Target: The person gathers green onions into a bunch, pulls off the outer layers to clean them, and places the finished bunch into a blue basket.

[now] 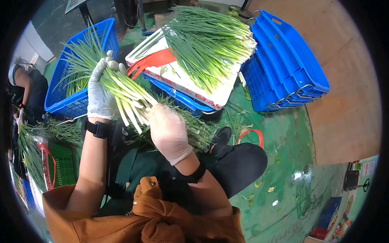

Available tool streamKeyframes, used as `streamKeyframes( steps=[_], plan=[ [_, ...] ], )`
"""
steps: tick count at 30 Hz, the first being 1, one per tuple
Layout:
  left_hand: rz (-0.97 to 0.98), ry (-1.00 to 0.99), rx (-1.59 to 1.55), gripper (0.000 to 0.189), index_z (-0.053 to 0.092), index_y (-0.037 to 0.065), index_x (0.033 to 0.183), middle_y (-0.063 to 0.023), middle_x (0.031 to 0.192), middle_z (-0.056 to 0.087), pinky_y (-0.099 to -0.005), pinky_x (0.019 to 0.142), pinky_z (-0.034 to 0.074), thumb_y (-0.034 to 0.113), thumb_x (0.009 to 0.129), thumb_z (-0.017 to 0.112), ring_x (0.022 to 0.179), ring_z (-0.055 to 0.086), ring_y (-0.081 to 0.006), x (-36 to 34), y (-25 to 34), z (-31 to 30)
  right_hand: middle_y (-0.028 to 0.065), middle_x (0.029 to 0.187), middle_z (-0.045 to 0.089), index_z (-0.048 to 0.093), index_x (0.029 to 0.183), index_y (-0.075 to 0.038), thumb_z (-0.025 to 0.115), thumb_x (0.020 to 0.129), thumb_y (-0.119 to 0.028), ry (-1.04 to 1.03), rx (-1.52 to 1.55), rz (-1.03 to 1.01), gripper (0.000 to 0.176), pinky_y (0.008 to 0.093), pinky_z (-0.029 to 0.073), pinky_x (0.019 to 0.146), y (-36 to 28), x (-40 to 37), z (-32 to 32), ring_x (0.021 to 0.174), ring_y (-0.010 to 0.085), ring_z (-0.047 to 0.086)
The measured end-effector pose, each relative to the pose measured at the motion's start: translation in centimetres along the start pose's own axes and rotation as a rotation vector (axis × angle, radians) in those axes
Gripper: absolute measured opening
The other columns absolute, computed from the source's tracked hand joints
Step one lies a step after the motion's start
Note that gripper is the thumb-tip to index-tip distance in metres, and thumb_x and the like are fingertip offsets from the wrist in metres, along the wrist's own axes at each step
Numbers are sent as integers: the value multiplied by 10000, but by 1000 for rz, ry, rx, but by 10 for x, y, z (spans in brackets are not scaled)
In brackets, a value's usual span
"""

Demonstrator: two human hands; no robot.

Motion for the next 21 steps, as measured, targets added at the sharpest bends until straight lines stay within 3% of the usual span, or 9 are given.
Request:
streamKeyframes(
  steps=[1, 3, 4, 8, 11, 12, 15, 19, 21],
  plan=[
    [19, -17, 10, 309, 485, -3, 1200, -37, 878, 585, -358, 925, 488, 67, 906, 546, 824, 601, -142, -1, 3, 1, 88, 785, 602, 598, 881, -15, 625, 872, -116, 0, 6, -1, 105, 285, 469, 567, -2, 1, -2, 625, 142, 574],
    [57, -74, 37, 317, 466, -6, 1222, -21, 889, 572, -355, 928, 478, 78, 922, 525, 822, 592, -132, 2, 16, -7, 52, 724, 600, 578, 819, -15, 567, 916, -120, -340, 838, 817, 144, 258, 443, 544, -2, -1, -11, 592, 101, 537],
    [98, -85, 42, 319, 449, -7, 1237, -19, 891, 554, -355, 942, 459, 82, 936, 504, 831, 579, -124, 3, 21, -9, 31, 680, 588, 570, 821, -1, 538, 937, -121, -357, 964, 1023, 170, 230, 424, 544, -4, 0, -13, 589, 71, 511],
    [76, -114, -7, 320, 442, -15, 1242, -11, 907, 527, -366, 966, 438, 79, 941, 493, 866, 557, -118, -3, 21, -10, 44, 693, 596, 567, 903, 1, 547, 934, -125, -188, 608, 835, 132, 235, 417, 551, 1, -4, -13, 596, 76, 514],
    [86, -190, -22, 325, 437, -19, 1248, -6, 901, 519, -366, 966, 438, 78, 942, 489, 873, 549, -117, -7, 15, -6, 38, 688, 579, 559, 950, 3, 543, 935, -124, -90, 626, 694, 128, 246, 409, 553, 4, -8, 5, 600, 81, 485],
    [106, -184, 3, 331, 432, -21, 1255, -7, 893, 517, -365, 962, 440, 77, 943, 482, 872, 544, -115, -9, 12, -3, 28, 679, 550, 569, 926, 9, 542, 933, -123, -233, 670, 779, 135, 251, 399, 553, 6, -7, 6, 602, 86, 467],
    [83, -224, -76, 333, 433, -23, 1258, -10, 895, 522, -364, 956, 443, 74, 943, 476, 871, 545, -115, -12, 9, 1, 14, 691, 539, 577, 867, 7, 538, 935, -127, -276, 728, 758, 156, 246, 387, 545, 12, -11, 6, 592, 79, 459],
    [125, -191, -97, 316, 452, -24, 1240, -17, 902, 540, -358, 946, 450, 73, 940, 476, 864, 555, -117, -11, 25, -4, -26, 682, 512, 567, 803, 5, 527, 950, -139, -187, 921, 969, 210, 193, 357, 546, 11, -15, -22, 606, 21, 401],
    [162, -179, -51, 315, 463, -18, 1228, -15, 897, 544, -355, 945, 451, 81, 931, 502, 858, 560, -119, -12, 28, -8, -27, 695, 520, 580, 837, 4, 543, 946, -147, -182, 979, 948, 190, 174, 349, 550, 2, -11, -19, 609, 13, 389]
  ],
)
Point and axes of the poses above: each hand's wrist, its own x-axis towards the middle knuckle, its own z-axis out of the palm, y = z × x, the point moved 1 cm from there along x, towards the middle knuckle
